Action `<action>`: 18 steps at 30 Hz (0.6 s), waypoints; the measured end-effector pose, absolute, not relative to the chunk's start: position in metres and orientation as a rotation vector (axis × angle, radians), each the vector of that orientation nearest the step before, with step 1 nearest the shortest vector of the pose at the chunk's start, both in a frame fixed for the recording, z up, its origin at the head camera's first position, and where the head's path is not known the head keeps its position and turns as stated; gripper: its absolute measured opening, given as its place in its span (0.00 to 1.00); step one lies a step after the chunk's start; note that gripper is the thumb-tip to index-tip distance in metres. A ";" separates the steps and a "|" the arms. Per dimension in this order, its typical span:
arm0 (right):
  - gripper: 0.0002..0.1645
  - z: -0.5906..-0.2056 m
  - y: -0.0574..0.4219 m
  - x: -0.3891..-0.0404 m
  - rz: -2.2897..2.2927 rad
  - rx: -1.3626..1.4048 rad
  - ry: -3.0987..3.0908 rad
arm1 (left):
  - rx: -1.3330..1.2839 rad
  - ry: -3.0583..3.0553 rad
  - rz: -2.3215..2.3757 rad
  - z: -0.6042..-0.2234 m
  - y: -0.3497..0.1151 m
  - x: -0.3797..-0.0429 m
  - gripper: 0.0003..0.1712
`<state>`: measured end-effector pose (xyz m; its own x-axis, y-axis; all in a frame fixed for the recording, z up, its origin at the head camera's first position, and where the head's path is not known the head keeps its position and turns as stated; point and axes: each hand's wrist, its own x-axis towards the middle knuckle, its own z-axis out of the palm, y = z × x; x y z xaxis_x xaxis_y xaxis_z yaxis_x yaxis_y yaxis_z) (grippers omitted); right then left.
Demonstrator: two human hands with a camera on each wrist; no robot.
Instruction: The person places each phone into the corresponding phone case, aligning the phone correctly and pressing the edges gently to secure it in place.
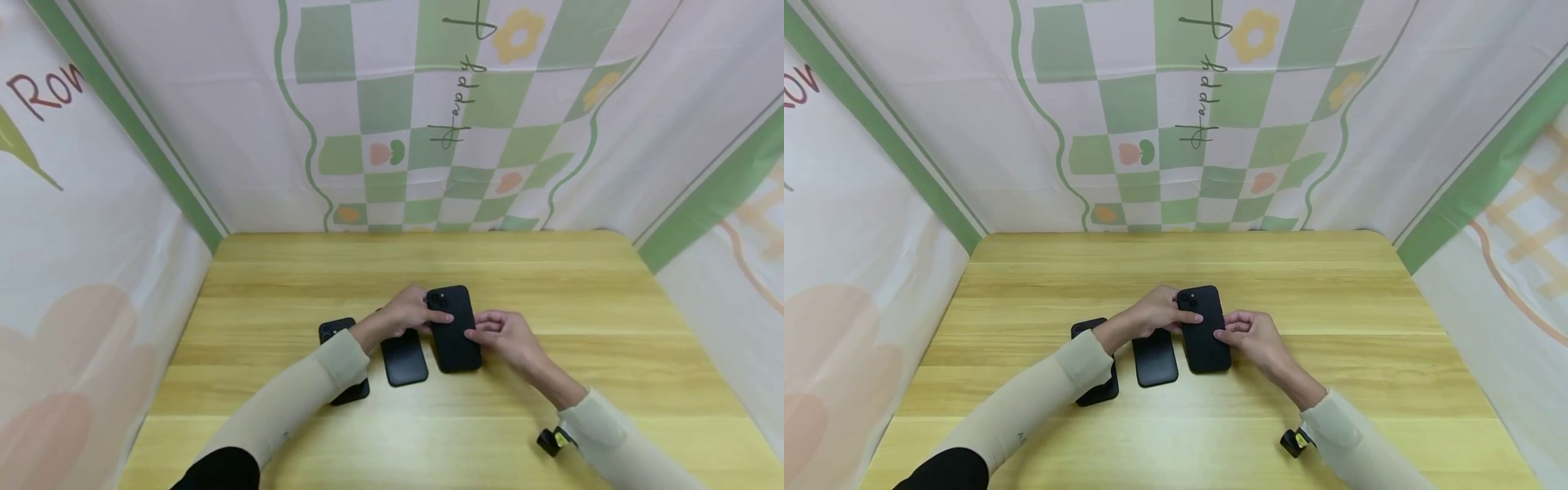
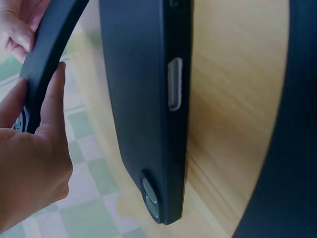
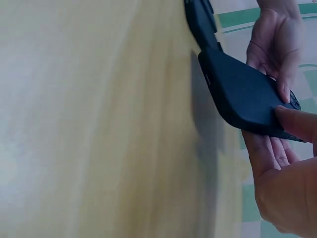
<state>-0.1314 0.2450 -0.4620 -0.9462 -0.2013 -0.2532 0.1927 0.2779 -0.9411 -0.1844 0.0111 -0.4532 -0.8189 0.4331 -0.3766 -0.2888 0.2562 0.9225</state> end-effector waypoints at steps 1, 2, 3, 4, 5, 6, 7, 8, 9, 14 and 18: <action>0.21 -0.463 0.246 -0.131 -1.712 -0.004 2.231 | 0.130 1.956 1.609 -0.454 0.013 -0.185 0.08; 0.22 -0.464 0.246 -0.130 -1.708 0.002 2.232 | 0.129 1.958 1.604 -0.455 0.014 -0.185 0.07; 0.22 -0.465 0.247 -0.130 -1.706 0.007 2.233 | 0.127 1.958 1.601 -0.456 0.016 -0.185 0.07; 0.23 -0.466 0.247 -0.129 -1.701 0.014 2.236 | 0.125 1.958 1.600 -0.457 0.017 -0.185 0.07; 0.23 -0.466 0.247 -0.129 -1.695 0.015 2.240 | 0.124 1.957 1.600 -0.457 0.018 -0.186 0.07; 0.24 -0.467 0.247 -0.129 -1.685 0.014 2.249 | 0.120 1.959 1.599 -0.458 0.019 -0.186 0.08; 0.25 -0.467 0.248 -0.129 -1.668 0.008 2.266 | 0.123 1.960 1.595 -0.458 0.020 -0.186 0.08; 0.25 -0.468 0.248 -0.129 -1.659 0.011 2.274 | 0.126 1.970 1.583 -0.459 0.020 -0.187 0.09; 0.25 -0.469 0.247 -0.130 -1.642 0.009 2.292 | 0.129 1.980 1.571 -0.459 0.021 -0.187 0.10; 0.25 -0.473 0.246 -0.130 -1.509 -0.005 2.429 | 0.156 2.014 1.522 -0.459 0.022 -0.188 0.13; 0.24 -0.477 0.246 -0.130 -1.428 -0.033 2.531 | 0.169 2.059 1.491 -0.458 0.020 -0.188 0.12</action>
<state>-0.1298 0.2459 -0.4770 -0.9721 -0.1341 -0.1922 0.0953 0.5232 -0.8469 -0.1883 0.0204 -0.4579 -0.8207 0.4255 -0.3813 -0.2293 0.3659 0.9020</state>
